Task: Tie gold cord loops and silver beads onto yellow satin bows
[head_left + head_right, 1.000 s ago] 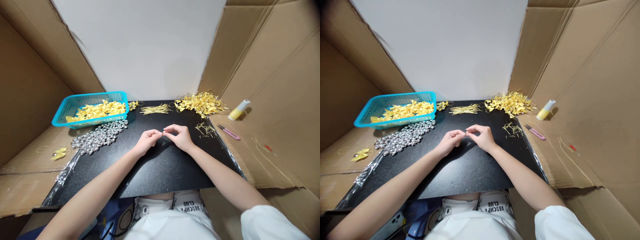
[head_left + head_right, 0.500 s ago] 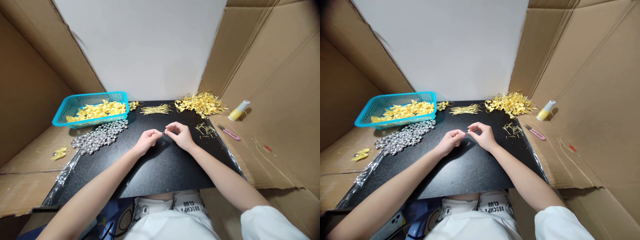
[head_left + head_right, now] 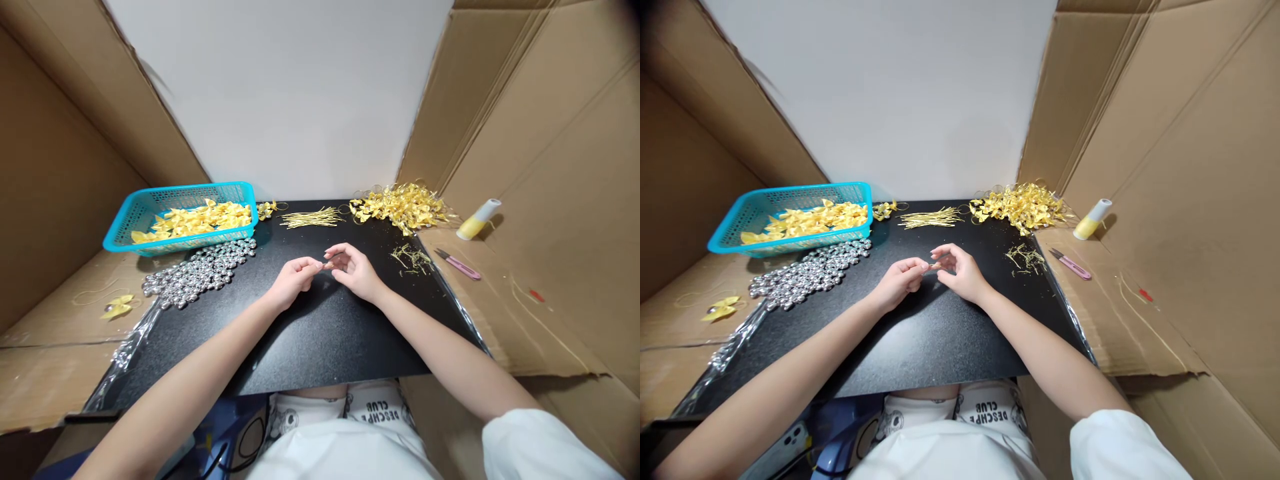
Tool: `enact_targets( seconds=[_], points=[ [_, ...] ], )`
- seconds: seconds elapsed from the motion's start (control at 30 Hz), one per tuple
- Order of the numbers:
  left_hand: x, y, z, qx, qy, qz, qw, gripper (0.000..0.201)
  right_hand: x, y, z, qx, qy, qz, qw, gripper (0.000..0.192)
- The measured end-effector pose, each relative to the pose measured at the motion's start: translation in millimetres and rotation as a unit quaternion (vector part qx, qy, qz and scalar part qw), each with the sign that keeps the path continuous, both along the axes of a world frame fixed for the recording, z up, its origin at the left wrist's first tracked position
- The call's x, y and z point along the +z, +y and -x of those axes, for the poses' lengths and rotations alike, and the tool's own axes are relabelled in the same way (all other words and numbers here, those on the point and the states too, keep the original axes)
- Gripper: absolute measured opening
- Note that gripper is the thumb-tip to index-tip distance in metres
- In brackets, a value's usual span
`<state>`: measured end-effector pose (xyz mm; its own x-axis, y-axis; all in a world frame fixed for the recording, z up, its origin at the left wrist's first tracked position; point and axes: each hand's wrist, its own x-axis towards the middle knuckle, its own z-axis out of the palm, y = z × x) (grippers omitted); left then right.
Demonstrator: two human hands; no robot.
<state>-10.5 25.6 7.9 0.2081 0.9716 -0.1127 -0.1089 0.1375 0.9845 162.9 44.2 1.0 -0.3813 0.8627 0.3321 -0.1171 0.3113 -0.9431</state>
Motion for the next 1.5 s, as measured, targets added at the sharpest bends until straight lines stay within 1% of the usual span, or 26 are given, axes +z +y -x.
enact_targets(
  seconds=[0.13,0.27,0.5,0.7,0.93,1.07,1.17,1.3,1.37,1.5],
  points=[
    [0.4,0,0,0.002,-0.004,0.004,1.0,0.035,-1.8,3,1,-0.016,0.022,0.025,0.999,0.031],
    [-0.1,0,0,0.004,-0.007,0.007,1.0,0.035,-3.1,6,2,-0.031,0.038,0.041,0.998,0.033],
    [0.5,0,0,0.007,-0.017,0.015,1.0,0.036,0.0,8,0,-0.044,0.06,0.056,0.996,0.035],
    [2.5,0,0,0.013,-0.028,0.023,0.999,0.039,2.4,9,-3,-0.046,0.072,0.066,0.994,0.038],
    [-1.2,2,2,0.016,-0.033,0.019,0.999,0.038,3.1,9,-3,-0.037,0.079,0.069,0.994,0.037],
    [-0.7,1,2,0.002,-0.028,0.003,1.0,0.031,3.4,9,-3,-0.03,0.075,0.062,0.995,0.037],
    [2.2,1,5,-0.01,-0.023,-0.028,0.999,0.026,5.0,8,-4,-0.023,0.062,0.049,0.997,0.035],
    [9.1,2,10,0.016,-0.041,-0.085,0.995,0.03,9.2,5,-4,-0.015,0.044,0.02,0.999,0.032],
    [12.7,1,10,0.002,-0.041,-0.091,0.995,0.034,11.5,2,-3,-0.01,0.035,0.004,0.999,0.029],
    [14.7,-6,3,-0.088,-0.025,-0.036,0.995,0.043,13.9,-2,-3,-0.009,0.021,-0.025,0.999,0.027]
  ],
)
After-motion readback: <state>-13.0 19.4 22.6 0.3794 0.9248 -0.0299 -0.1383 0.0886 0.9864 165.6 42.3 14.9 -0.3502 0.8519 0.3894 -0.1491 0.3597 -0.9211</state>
